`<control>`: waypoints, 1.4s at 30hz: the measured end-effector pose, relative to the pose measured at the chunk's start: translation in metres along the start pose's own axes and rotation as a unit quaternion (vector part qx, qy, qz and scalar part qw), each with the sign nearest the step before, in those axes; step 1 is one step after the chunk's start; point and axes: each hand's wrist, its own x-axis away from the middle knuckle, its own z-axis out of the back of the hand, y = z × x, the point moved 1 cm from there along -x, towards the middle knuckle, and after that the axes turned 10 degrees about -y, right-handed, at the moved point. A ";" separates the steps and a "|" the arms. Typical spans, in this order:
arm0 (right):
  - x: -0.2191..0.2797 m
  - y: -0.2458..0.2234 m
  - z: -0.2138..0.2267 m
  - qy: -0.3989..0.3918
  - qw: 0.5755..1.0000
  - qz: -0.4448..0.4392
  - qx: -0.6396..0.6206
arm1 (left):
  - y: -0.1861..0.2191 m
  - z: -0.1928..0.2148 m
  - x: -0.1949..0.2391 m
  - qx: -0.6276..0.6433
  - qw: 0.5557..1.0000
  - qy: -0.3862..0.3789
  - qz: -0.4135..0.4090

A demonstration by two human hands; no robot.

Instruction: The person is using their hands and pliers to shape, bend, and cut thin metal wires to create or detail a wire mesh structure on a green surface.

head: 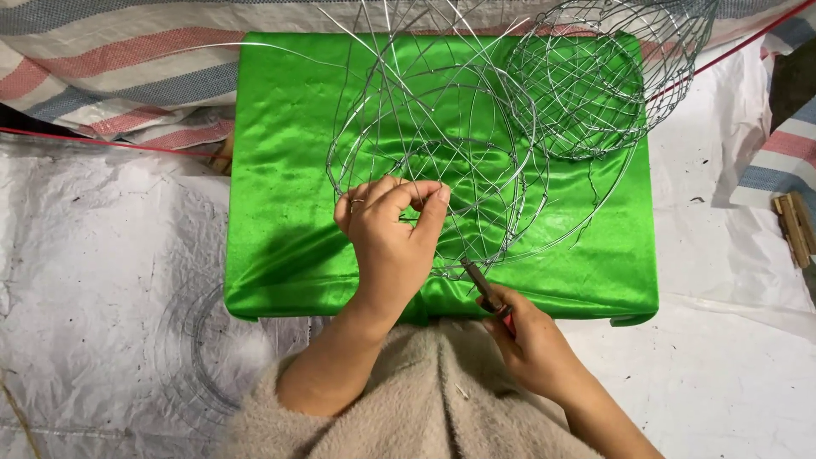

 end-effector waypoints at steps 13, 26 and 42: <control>-0.011 0.000 0.011 0.003 0.994 -0.012 0.104 | -0.003 0.003 -0.005 0.001 1.000 0.003 0.000; 0.000 0.040 0.058 -0.063 0.995 -0.029 -0.078 | -0.060 0.033 -0.039 0.287 0.953 0.027 0.090; -0.018 0.107 0.073 0.140 0.960 -0.178 0.162 | -0.058 0.026 -0.048 0.115 0.990 0.048 -0.068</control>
